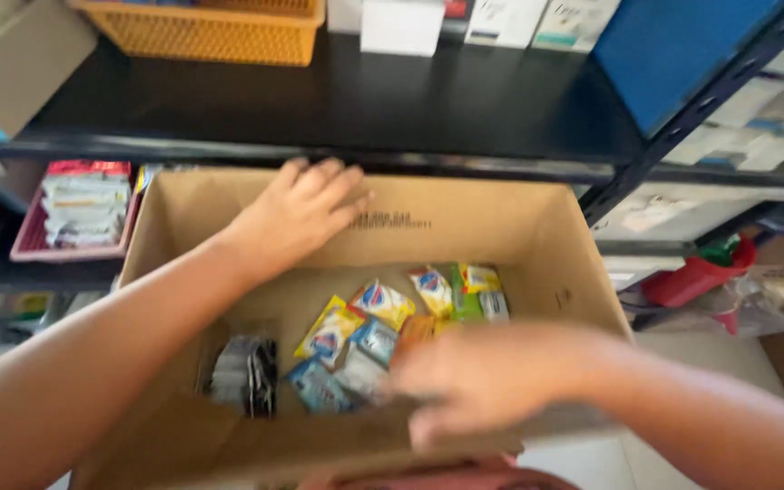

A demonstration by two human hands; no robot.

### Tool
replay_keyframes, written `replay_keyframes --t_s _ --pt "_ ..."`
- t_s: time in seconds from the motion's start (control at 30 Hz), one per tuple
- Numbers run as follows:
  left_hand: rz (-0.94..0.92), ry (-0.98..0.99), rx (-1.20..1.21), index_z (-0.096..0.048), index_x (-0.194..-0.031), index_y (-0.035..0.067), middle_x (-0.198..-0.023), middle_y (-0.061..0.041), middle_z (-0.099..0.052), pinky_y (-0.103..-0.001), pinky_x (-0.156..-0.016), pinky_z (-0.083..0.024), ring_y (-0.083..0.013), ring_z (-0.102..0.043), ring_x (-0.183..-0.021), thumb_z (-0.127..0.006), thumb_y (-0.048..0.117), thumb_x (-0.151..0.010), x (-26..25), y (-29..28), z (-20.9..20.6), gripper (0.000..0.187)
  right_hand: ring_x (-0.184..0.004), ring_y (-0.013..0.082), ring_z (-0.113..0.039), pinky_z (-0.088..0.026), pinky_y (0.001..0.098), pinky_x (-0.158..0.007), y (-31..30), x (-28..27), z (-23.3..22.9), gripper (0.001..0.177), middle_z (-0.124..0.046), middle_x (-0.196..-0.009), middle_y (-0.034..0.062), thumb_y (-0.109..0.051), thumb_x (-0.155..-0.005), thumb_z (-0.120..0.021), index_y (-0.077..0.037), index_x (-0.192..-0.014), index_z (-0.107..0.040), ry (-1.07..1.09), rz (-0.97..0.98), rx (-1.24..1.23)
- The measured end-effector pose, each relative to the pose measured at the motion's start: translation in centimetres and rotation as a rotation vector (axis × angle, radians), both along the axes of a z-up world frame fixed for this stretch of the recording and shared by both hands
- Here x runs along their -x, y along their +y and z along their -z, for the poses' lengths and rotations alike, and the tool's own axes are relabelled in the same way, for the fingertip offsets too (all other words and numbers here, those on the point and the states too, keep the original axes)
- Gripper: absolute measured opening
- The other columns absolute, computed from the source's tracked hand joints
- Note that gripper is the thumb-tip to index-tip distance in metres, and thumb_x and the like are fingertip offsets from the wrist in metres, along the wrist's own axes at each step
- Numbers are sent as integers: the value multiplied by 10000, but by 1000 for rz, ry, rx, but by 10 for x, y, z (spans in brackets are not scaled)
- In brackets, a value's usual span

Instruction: The person takes small blue soap packets from a cardboard box and places them into a yellow basket on a shelf. They then move to a different shelf to arrange packages of diapers and sanitary pads. Finally, they return to the box to organize its contents.

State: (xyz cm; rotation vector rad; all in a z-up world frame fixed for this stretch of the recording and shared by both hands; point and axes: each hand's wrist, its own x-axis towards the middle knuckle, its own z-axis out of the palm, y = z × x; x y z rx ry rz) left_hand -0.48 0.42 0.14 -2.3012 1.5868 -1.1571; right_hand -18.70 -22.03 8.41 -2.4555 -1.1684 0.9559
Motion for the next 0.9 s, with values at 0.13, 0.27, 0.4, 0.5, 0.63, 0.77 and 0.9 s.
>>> replay_keyframes --t_s 0.13,0.27,0.4,0.5,0.63,0.77,0.9 --pt "66 173 8 -670 -1319 116 -1186 -104 -590 -420 -935 -455 -302 -536 -1149 -589 136 -856 3 15 -10 469 -1037 370 -690 -540 468 -870 -17 -41 27 450 -715 -1166 162 -363 -986 -608 -58 -1316 -624 -280 241 -254" --pt "96 272 85 -718 -1163 95 -1144 -77 -605 -401 -890 -462 -276 -549 -1108 -611 162 -824 -1 29 2 361 -1033 389 -674 -529 485 -862 -7 -59 63 387 -700 -1168 159 -328 -976 -598 -62 -1253 -646 -391 336 -203" --pt "134 422 45 -708 -941 99 -1076 -54 -617 -395 -860 -496 -262 -568 -1081 -649 177 -804 6 38 19 168 -968 380 -681 -540 486 -811 14 -62 78 366 -690 -1090 150 -330 -956 -616 -72 -1215 -633 -346 323 -41" --pt "128 443 -13 -697 -906 102 -1029 -67 -613 -407 -834 -503 -275 -569 -1048 -660 181 -787 16 40 25 148 -890 366 -700 -557 473 -756 22 -60 88 332 -698 -1033 140 -309 -946 -640 -76 -1184 -639 -351 273 -63" --pt "140 496 -131 -691 -922 96 -995 -68 -602 -419 -805 -493 -287 -561 -1017 -643 166 -767 31 41 41 177 -807 345 -713 -572 465 -703 27 -63 88 256 -694 -950 124 -260 -918 -671 -95 -1113 -654 -346 241 -32" --pt "303 561 -54 -682 -894 83 -1066 -78 -604 -385 -835 -493 -259 -565 -1056 -632 157 -740 36 48 51 178 -815 354 -708 -568 476 -700 41 -65 86 267 -692 -933 128 -245 -890 -687 -100 -1111 -653 -321 273 2" --pt "254 608 -18 -677 -893 74 -1065 -78 -596 -381 -836 -493 -258 -560 -1064 -638 153 -762 30 49 45 158 -829 389 -696 -559 500 -707 41 -77 92 324 -692 -959 159 -235 -863 -697 -75 -1137 -633 -310 240 24"
